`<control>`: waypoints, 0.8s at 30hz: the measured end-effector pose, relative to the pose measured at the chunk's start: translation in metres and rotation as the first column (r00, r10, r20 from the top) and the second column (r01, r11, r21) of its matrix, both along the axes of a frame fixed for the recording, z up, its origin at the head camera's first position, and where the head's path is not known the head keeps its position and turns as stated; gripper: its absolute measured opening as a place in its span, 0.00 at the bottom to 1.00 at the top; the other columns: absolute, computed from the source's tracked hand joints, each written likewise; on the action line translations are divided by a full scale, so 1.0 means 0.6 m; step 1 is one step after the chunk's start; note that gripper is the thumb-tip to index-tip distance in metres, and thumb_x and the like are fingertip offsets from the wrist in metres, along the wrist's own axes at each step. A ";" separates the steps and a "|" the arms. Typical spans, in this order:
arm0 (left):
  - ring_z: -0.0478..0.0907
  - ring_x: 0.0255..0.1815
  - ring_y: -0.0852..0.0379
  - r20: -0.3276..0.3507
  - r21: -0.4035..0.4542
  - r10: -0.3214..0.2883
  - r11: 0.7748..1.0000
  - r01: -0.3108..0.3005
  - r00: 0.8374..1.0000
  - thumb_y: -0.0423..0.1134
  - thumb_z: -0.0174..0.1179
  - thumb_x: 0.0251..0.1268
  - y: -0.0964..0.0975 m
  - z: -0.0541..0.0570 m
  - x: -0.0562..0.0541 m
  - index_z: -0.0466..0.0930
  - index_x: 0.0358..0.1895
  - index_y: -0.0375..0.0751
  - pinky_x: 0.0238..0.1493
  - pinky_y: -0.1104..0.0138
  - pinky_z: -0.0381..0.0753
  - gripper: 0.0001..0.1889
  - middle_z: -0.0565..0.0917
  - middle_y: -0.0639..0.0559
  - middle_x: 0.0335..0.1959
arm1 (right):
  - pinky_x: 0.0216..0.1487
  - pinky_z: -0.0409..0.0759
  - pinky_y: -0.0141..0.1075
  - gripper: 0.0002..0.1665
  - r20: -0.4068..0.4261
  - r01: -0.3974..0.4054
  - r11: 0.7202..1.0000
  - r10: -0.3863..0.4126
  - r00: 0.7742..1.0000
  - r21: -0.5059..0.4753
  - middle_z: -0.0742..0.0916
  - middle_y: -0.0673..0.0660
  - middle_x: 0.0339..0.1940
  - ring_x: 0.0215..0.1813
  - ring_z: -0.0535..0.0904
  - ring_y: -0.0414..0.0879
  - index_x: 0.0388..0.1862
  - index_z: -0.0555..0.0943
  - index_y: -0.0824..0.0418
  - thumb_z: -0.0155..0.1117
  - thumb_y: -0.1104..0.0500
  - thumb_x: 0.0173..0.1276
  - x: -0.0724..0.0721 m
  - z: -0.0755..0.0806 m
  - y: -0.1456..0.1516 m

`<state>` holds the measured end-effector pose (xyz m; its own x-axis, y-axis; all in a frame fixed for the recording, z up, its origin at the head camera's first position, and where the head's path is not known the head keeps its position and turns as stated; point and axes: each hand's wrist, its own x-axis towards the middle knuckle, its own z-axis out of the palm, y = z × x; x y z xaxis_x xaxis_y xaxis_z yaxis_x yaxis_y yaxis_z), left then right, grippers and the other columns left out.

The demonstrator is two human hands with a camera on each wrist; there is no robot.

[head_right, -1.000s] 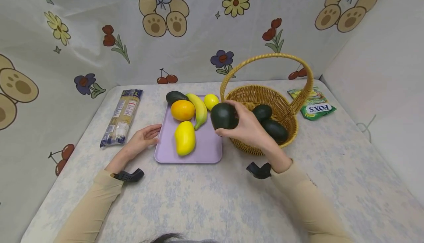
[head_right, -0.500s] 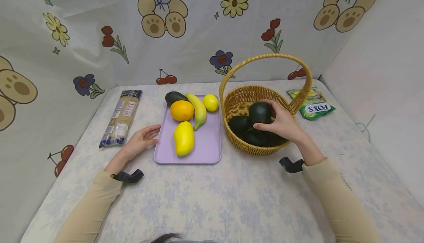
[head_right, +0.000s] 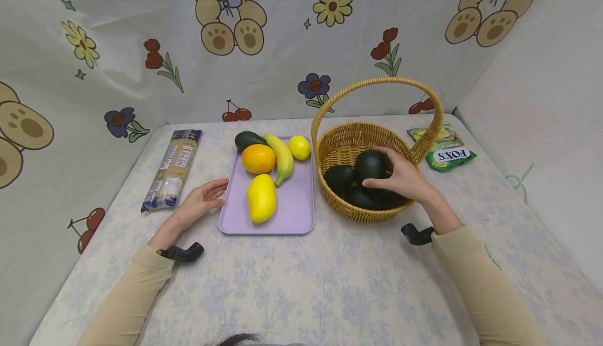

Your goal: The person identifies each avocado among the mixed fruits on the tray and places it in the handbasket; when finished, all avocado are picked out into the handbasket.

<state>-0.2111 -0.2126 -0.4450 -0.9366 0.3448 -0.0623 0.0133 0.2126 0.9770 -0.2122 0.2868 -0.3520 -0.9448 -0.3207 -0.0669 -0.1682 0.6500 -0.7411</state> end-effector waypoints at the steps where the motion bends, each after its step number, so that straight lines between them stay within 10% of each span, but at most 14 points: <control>1: 0.57 0.70 0.42 0.003 0.003 0.003 1.000 -0.003 1.000 0.24 0.56 0.63 0.000 0.000 0.000 0.55 0.70 0.28 0.64 0.66 0.66 0.32 0.59 0.33 0.69 | 0.54 0.72 0.59 0.55 -0.004 -0.003 1.000 0.003 1.000 0.010 0.65 0.70 0.66 0.63 0.65 0.64 0.75 0.49 0.61 0.71 0.50 0.59 -0.002 -0.001 0.000; 24: 0.56 0.70 0.42 0.008 0.001 -0.006 1.000 0.006 1.000 0.24 0.55 0.64 0.002 0.006 0.001 0.54 0.70 0.27 0.66 0.62 0.64 0.32 0.58 0.32 0.70 | 0.59 0.66 0.63 0.61 -0.109 0.002 0.978 0.021 0.994 0.209 0.61 0.73 0.69 0.64 0.63 0.68 0.75 0.49 0.66 0.71 0.41 0.55 -0.023 -0.006 -0.023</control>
